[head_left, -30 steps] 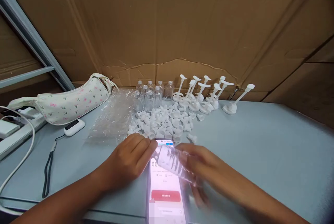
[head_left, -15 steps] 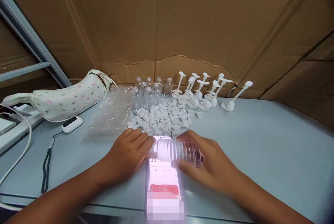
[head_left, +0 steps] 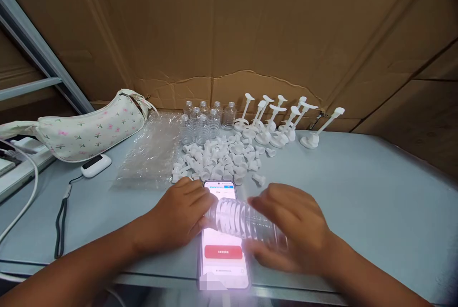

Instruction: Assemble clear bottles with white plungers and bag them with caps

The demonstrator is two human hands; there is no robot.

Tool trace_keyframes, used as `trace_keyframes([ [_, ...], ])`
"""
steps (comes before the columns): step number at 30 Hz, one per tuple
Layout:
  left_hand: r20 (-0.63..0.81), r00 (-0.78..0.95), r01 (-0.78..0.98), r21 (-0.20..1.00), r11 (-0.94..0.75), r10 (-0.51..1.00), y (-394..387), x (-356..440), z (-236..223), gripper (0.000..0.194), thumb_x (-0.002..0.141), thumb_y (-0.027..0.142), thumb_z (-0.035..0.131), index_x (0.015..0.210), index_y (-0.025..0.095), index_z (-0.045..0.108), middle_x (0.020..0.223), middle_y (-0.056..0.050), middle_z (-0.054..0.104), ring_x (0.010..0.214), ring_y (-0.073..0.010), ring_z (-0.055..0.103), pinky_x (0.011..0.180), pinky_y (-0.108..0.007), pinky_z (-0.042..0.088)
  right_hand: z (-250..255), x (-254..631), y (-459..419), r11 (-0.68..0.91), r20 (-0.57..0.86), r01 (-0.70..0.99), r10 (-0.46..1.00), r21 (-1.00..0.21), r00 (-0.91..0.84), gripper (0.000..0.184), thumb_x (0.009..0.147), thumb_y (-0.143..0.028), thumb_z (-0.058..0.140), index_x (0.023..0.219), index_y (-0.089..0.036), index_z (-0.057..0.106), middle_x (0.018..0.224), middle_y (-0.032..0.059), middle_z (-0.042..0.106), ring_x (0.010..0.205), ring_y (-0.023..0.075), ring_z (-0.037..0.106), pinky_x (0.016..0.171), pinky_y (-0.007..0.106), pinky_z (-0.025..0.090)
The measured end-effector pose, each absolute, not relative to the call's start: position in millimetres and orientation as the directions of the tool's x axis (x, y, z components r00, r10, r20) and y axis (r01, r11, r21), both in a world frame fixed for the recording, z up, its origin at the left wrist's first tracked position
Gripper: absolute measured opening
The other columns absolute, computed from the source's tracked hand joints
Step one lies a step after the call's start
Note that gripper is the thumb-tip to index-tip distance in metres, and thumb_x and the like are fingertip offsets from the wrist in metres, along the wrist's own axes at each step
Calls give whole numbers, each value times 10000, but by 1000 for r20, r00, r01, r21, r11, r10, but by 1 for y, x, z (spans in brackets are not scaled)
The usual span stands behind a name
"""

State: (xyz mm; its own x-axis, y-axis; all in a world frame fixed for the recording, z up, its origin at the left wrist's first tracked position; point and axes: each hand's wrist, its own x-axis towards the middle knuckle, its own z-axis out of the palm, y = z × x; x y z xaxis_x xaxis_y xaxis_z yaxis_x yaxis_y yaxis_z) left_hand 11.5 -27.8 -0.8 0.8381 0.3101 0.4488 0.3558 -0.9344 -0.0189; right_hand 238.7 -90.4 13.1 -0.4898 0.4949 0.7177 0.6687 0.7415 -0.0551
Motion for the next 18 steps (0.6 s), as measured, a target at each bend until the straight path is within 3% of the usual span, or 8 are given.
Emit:
trace_keyframes([
  [2,518,808,417,-166,-894,281,-31,10,-1,306,941,234,299,843,146,575,736,-62,603,684,-197,480,637,-335,326,16,235,-94,637,592,690,717,-343,-367,250,854,-428,539,960,-209,480,601,-5,546,483,142,485,450,266,350],
  [4,584,775,478,-291,-829,241,-34,8,-1,262,926,190,339,882,141,593,750,-64,620,703,-197,495,649,-336,329,20,233,-96,414,337,627,909,-660,-245,253,885,-464,499,909,-216,454,617,-23,535,494,117,482,455,236,361],
  [7,631,754,517,-395,-759,184,-32,7,0,222,919,156,382,882,142,600,720,-48,626,687,-185,495,647,-323,329,22,234,-93,88,-30,455,969,-886,-245,327,915,-542,412,887,-217,434,603,-45,494,481,95,451,434,205,359],
  [9,619,762,508,-388,-769,191,-30,6,1,222,920,159,380,892,137,599,744,-55,638,696,-188,499,646,-322,332,22,237,-91,83,-52,442,958,-893,-284,328,904,-534,446,1001,-221,447,657,-34,532,502,103,485,448,211,402],
  [10,602,767,499,-341,-797,223,-28,6,2,238,924,180,366,884,137,596,753,-61,639,696,-192,499,643,-325,334,21,238,-90,166,23,475,956,-864,-291,357,887,-508,500,1098,-227,437,740,-8,578,561,122,537,490,230,447],
  [14,376,833,405,82,-911,405,-30,7,9,376,958,327,257,810,172,566,707,-47,597,649,-185,479,627,-315,357,18,242,-89,674,572,589,721,-446,-391,543,815,-343,650,1283,-256,386,1089,103,589,944,233,606,752,350,516],
  [16,269,875,345,238,-908,403,-35,7,12,405,971,359,225,819,190,560,694,-30,583,654,-176,481,644,-301,377,19,243,-91,765,667,545,607,-343,-432,450,806,-317,655,1200,-246,447,980,85,602,850,216,609,692,331,514],
  [18,255,880,340,253,-906,401,-38,7,13,401,974,372,225,831,200,557,696,-21,583,663,-171,488,659,-292,387,21,243,-93,753,651,521,635,-402,-415,401,786,-328,671,1122,-236,472,840,44,591,688,177,575,578,293,484],
])
